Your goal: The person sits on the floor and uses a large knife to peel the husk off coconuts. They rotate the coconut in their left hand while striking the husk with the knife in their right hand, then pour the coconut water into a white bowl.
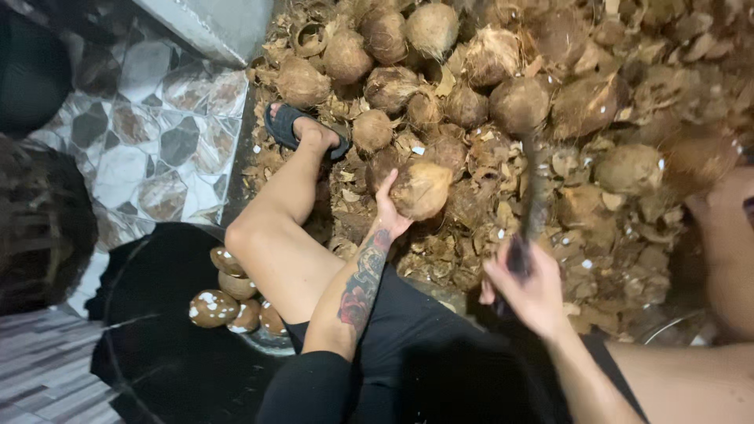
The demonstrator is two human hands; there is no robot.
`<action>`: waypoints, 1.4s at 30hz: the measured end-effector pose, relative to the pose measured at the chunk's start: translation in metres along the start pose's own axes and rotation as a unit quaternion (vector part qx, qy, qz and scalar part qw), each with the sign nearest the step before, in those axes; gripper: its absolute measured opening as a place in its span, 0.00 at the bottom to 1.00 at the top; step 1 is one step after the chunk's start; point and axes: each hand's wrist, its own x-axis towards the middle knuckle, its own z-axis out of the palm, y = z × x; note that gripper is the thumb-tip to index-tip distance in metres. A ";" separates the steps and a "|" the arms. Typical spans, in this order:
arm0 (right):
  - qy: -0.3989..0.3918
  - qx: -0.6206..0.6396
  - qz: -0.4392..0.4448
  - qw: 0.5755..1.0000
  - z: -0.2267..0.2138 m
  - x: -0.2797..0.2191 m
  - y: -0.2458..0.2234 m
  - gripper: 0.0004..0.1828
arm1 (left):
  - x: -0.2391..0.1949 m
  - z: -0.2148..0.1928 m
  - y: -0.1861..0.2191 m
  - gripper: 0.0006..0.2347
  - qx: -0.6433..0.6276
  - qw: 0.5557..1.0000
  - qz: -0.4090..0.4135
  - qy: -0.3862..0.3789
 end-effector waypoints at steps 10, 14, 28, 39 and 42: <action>-0.122 -0.255 -0.005 0.959 -0.001 0.004 0.156 0.07 | -0.015 0.001 -0.006 0.29 0.131 0.991 -0.019 0.004; -0.088 -0.161 0.178 0.967 0.008 -0.011 0.139 0.08 | -0.007 -0.010 -0.012 0.21 0.083 0.997 -0.002 -0.001; -0.057 -0.279 0.231 0.931 0.023 -0.014 0.092 0.12 | 0.008 -0.027 -0.019 0.32 0.169 0.983 -0.033 0.062; 0.026 -0.082 -0.266 0.960 0.037 -0.040 0.097 0.05 | 0.014 -0.027 -0.019 0.34 0.102 0.993 -0.032 0.057; 0.175 -0.150 -0.438 0.869 0.027 -0.028 0.132 0.08 | 0.002 -0.033 -0.020 0.35 0.092 0.990 -0.061 0.086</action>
